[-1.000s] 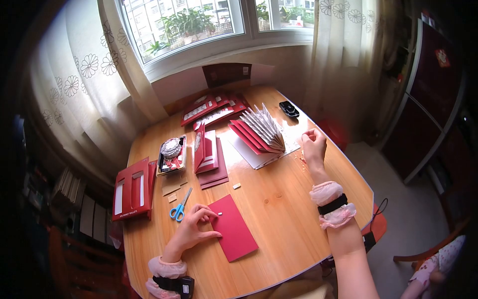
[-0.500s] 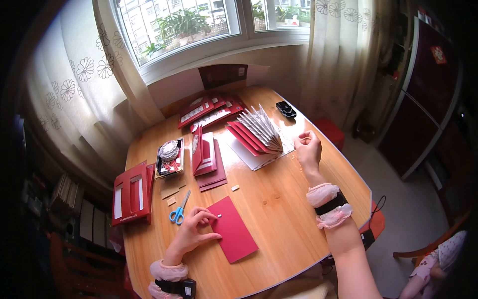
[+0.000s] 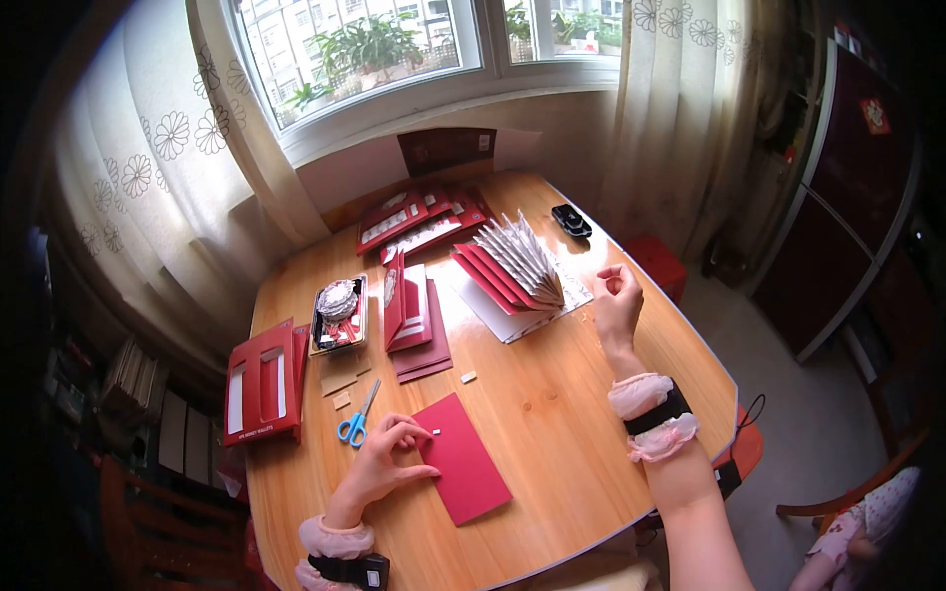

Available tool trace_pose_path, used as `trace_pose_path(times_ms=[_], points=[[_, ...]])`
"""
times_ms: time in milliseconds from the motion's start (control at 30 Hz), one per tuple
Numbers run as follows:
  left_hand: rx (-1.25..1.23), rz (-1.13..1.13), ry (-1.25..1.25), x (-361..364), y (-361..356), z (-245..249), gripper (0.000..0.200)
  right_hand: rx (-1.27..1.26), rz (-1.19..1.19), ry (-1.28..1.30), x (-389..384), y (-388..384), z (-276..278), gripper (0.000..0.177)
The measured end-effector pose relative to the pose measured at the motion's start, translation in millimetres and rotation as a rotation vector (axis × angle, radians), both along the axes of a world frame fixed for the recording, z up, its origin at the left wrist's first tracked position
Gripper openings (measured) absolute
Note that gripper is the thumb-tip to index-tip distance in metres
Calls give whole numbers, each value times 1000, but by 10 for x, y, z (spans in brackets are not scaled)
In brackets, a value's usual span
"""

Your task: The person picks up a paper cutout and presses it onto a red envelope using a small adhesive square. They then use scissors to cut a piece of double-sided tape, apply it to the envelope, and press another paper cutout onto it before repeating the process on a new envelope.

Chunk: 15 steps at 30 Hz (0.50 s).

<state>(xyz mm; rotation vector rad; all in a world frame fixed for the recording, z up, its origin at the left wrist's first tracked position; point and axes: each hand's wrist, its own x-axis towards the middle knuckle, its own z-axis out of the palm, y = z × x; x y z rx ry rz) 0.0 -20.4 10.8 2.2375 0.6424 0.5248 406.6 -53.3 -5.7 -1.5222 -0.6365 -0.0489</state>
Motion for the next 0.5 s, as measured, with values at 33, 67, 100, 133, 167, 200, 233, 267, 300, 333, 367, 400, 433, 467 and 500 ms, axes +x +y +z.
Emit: trace_pose_path(times_ms=[33,67,100,133,167,200,233,267,300,333,367,400,433,467,500], points=[[-8,3,0,5,-3,-3,47,26,46,88,-11,-10,13,14],[-11,2,1,7,-5,-7,47,50,92,176,-16,-28,22,14],[-13,3,-2,6,-6,-8,47,47,90,177,-5,-39,18,14],[-13,4,-6,5,-4,-10,47,47,117,208,7,-44,17,15],[-14,4,-6,6,-2,-10,47,48,145,239,14,-46,24,15],[-16,3,-9,5,2,-9,47,47,145,239,10,-40,30,15],[-17,2,-13,6,2,-10,47,64,110,163,-3,-28,30,16],[-18,2,-12,5,-1,-11,47,81,75,87,-38,-20,51,17],[-22,4,-7,5,-3,-10,47,81,75,87,-72,-29,75,17],[-26,8,-2,5,-1,-2,46,92,101,60,-115,-45,105,17],[-24,13,-1,5,2,2,46,104,129,34,-180,-48,141,17],[-26,4,-9,4,9,-5,46,125,183,-17,-268,-30,150,18],[-28,-3,-14,-2,10,-8,46,146,239,-66,-391,-12,153,18],[-25,5,-10,-2,10,-3,46,87,311,-105,-598,-64,250,18],[-21,1,-10,6,9,7,46,87,429,-193,-765,-80,266,18]])
